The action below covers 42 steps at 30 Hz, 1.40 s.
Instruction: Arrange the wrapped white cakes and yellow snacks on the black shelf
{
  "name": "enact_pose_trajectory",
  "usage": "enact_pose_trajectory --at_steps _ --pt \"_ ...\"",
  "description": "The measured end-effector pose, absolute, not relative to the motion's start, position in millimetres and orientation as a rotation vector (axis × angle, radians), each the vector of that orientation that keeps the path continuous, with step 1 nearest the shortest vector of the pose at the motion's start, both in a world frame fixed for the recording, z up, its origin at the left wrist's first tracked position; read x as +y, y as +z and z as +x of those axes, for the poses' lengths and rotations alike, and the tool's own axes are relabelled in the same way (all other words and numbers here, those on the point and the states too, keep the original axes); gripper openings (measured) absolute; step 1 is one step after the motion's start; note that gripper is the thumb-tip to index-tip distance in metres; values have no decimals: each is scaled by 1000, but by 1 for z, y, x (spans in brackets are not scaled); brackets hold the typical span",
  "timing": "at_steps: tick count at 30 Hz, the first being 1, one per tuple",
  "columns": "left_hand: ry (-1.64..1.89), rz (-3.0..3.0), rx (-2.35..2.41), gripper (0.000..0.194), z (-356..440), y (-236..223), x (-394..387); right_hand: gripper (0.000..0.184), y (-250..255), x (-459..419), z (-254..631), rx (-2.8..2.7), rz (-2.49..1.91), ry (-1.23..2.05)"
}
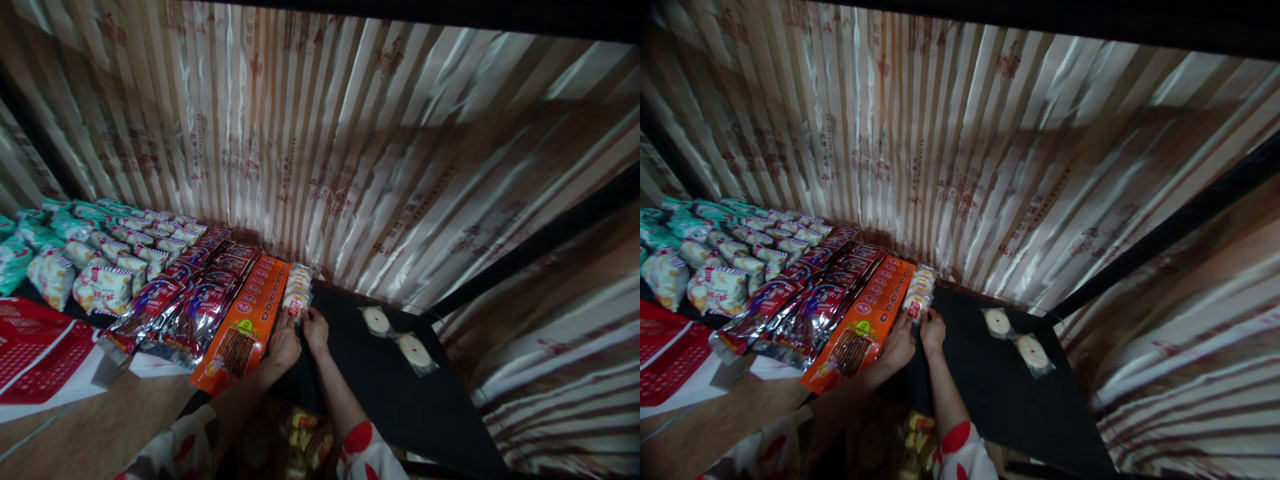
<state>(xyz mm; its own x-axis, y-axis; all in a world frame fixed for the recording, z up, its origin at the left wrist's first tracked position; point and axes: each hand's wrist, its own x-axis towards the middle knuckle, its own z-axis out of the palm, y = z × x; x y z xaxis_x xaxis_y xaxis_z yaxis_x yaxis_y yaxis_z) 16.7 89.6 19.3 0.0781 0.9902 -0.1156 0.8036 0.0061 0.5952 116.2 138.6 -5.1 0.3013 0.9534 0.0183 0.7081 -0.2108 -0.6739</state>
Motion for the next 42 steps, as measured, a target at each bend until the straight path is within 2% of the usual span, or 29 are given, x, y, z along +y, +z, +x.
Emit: enact_pose_trajectory --at_steps 13,27,42 --pt "569 1847 1763 67 22 7 94 33 -11 139 111 -1398 -1936 506" --pt "530 1856 1836 56 30 11 92 39 -11 136 108 -1540 -2007 412" --pt "563 1852 1871 53 32 6 89 40 -12 121 110 -1311 -1818 467"
